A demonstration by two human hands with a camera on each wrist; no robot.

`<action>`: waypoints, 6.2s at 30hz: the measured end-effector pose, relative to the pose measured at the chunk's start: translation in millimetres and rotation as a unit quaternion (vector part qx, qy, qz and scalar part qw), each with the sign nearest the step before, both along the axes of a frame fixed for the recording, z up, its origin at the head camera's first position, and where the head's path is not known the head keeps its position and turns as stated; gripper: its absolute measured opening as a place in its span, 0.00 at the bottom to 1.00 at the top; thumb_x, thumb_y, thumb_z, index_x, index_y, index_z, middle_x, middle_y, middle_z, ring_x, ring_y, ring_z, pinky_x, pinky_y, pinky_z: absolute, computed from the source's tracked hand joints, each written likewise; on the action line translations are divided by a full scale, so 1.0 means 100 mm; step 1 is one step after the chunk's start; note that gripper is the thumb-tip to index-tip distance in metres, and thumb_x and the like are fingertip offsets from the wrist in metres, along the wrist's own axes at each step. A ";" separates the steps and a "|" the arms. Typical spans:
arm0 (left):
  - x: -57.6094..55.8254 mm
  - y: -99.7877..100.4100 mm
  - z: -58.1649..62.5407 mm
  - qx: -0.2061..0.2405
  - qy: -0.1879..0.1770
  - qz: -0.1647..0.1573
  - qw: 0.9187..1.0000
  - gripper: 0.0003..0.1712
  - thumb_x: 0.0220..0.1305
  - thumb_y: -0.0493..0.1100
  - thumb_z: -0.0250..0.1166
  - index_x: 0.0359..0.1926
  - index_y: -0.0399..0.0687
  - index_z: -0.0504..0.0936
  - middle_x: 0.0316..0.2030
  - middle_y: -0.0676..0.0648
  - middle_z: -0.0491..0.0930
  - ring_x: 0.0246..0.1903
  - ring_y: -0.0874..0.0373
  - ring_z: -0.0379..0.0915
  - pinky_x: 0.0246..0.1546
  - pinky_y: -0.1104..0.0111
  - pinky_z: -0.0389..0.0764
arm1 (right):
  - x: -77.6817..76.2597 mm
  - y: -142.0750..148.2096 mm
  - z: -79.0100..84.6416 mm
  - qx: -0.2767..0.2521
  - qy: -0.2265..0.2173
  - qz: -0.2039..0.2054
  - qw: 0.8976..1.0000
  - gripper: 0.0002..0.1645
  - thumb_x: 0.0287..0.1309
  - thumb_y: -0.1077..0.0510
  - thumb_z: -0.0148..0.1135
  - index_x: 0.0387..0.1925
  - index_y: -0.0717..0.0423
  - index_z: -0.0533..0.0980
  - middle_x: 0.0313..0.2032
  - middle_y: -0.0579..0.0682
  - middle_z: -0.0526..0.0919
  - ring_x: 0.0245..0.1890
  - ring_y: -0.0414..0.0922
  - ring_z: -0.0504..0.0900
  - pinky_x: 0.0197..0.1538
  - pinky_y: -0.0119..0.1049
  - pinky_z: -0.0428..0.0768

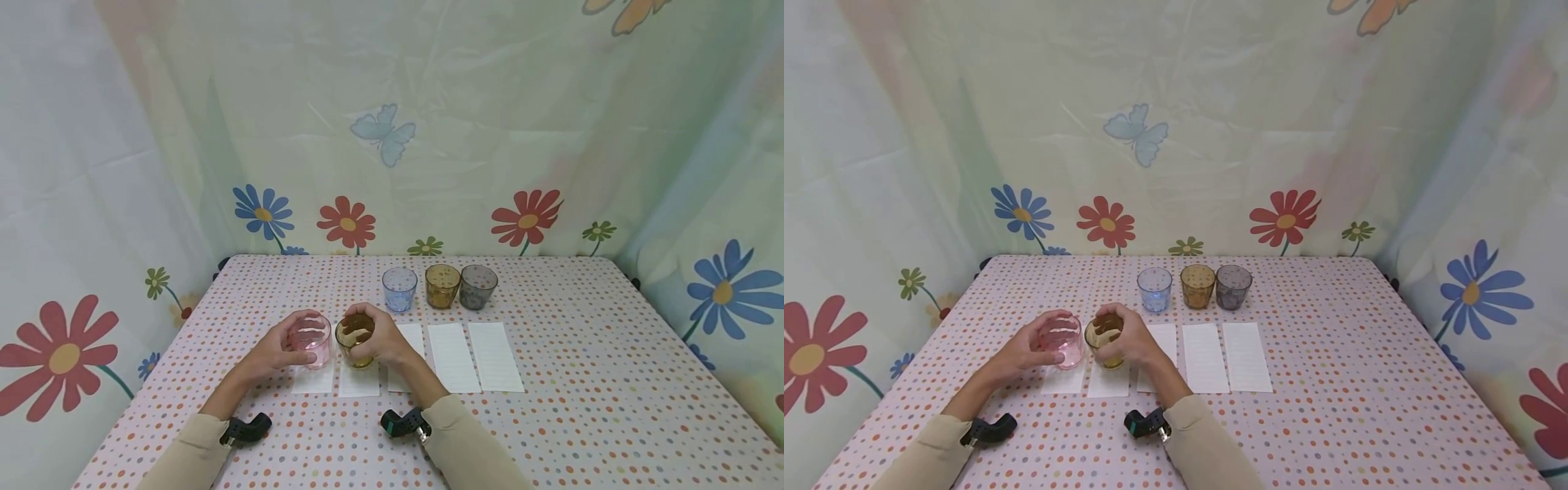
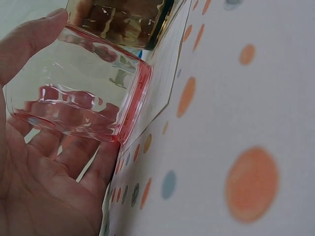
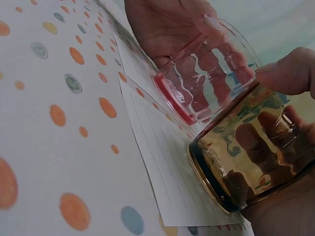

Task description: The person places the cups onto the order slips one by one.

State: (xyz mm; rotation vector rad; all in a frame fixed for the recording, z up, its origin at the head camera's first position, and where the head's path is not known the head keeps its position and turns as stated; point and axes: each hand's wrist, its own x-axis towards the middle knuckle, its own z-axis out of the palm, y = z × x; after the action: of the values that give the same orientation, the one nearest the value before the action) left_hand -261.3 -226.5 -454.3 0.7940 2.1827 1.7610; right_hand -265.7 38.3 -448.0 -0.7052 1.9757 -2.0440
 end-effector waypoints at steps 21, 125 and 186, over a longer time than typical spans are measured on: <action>-0.02 -0.01 -0.09 0.043 0.017 -0.044 0.998 0.42 0.62 0.33 0.70 0.73 0.35 0.59 0.66 0.26 0.67 0.66 0.26 0.63 0.56 0.66 0.80 | -0.05 0.16 -0.02 0.017 -0.051 0.068 0.996 0.50 0.34 0.73 0.76 0.65 0.62 0.69 0.60 0.63 0.77 0.61 0.62 0.76 0.64 0.55 0.75; -0.03 0.00 -0.06 0.048 0.013 -0.044 0.998 0.43 0.62 0.33 0.70 0.73 0.34 0.59 0.67 0.24 0.64 0.67 0.24 0.60 0.57 0.67 0.79 | -0.36 0.59 0.19 0.009 0.086 -0.233 0.969 0.44 0.68 0.51 0.63 0.78 0.56 0.55 0.78 0.56 0.53 0.80 0.54 0.45 0.78 0.56 0.44; 0.01 0.03 -0.01 0.035 0.011 -0.034 0.999 0.44 0.62 0.36 0.71 0.73 0.35 0.59 0.67 0.27 0.66 0.67 0.26 0.62 0.58 0.68 0.78 | -0.50 0.47 -0.02 0.126 0.002 -0.330 0.936 0.51 0.62 0.49 0.71 0.77 0.56 0.53 0.73 0.62 0.62 0.73 0.62 0.61 0.73 0.57 0.62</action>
State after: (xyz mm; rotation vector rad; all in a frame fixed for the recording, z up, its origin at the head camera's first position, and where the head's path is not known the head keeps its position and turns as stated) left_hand -260.6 -223.6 -455.1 0.8970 2.0931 1.8117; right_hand -315.4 85.2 -449.7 0.0312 2.6674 -2.0149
